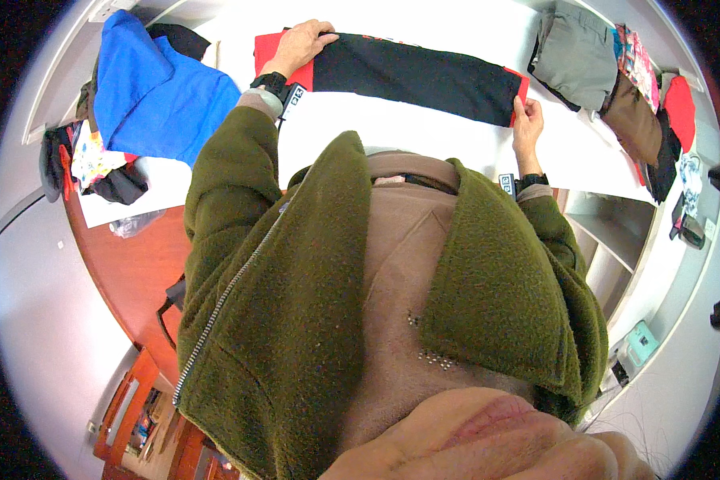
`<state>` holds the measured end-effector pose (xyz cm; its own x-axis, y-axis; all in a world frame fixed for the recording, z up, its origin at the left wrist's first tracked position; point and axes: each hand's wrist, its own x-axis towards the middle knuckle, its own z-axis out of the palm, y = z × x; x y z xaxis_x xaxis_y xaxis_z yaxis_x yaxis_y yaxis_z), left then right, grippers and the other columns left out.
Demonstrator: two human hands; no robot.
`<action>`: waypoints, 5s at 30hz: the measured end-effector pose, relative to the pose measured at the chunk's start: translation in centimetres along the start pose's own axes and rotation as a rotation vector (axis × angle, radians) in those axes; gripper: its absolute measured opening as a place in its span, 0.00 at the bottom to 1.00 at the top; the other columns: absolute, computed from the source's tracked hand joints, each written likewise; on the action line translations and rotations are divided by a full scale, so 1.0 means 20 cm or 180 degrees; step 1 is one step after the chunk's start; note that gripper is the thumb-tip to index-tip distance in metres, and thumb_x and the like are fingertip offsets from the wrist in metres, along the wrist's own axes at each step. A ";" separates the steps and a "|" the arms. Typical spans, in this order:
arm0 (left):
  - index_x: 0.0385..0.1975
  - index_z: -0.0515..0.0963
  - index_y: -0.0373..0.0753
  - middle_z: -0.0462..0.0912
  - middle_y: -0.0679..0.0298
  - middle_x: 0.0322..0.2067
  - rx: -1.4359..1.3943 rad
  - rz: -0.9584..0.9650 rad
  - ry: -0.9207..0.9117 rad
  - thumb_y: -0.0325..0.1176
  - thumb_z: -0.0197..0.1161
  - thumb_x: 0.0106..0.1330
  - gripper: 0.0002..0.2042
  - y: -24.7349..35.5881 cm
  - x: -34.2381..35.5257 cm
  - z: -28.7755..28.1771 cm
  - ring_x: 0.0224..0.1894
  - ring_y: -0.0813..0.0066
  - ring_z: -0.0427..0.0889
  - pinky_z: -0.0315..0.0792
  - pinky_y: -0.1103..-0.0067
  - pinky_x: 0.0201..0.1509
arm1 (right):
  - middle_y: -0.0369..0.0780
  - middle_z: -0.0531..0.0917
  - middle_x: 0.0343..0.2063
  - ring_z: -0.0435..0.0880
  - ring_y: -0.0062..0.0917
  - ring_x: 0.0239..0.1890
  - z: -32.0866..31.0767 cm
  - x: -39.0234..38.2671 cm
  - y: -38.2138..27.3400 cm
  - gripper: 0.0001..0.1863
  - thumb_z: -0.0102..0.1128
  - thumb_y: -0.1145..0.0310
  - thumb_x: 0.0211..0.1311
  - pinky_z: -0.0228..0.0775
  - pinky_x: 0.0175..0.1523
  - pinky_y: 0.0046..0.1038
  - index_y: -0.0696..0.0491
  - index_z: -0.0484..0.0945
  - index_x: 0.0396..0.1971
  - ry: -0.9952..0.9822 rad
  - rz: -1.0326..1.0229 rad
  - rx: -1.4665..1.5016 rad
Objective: The person folds a pair of gray trousers, a black and red t-shirt, and a blue long-sleeved shirt on a white table. Each item is smoothed, folded in half, and then folded again into a compact rectangle before being placed on a growing stack.
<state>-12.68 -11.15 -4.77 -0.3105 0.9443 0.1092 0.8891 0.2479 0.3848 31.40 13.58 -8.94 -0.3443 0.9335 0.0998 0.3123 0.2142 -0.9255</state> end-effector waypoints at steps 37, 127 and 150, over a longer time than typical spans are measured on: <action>0.71 0.45 0.59 0.40 0.65 0.72 0.1235 0.0428 -0.0632 0.48 0.38 0.74 0.26 0.51 -0.19 0.40 0.73 0.63 0.40 0.40 0.50 0.71 | 0.42 0.83 0.36 0.84 0.27 0.36 0.20 0.08 -0.60 0.17 0.68 0.73 0.52 0.79 0.43 0.27 0.61 0.77 0.42 -0.1741 0.1993 0.1403; 0.70 0.49 0.56 0.43 0.67 0.72 0.0631 0.0287 -0.0227 0.63 0.46 0.64 0.36 0.46 -0.54 0.42 0.73 0.61 0.41 0.40 0.36 0.64 | 0.46 0.85 0.29 0.83 0.26 0.29 0.18 0.14 -0.74 0.25 0.65 0.55 0.52 0.74 0.36 0.25 0.62 0.79 0.41 -0.1579 -0.0045 -0.1285; 0.64 0.65 0.55 0.50 0.64 0.71 -0.0803 -0.0052 -0.1440 0.73 0.53 0.51 0.42 0.38 -0.40 0.26 0.73 0.59 0.42 0.37 0.37 0.64 | 0.50 0.78 0.42 0.73 0.41 0.49 0.64 -0.31 -0.36 0.34 0.66 0.48 0.49 0.65 0.54 0.39 0.62 0.73 0.46 -0.1271 -0.0223 -0.1569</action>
<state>-1.79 -15.69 -7.43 -0.0974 0.9537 -0.2845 0.7592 0.2561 0.5984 19.98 2.65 -7.48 -0.6525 0.7538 -0.0780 0.6151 0.4667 -0.6355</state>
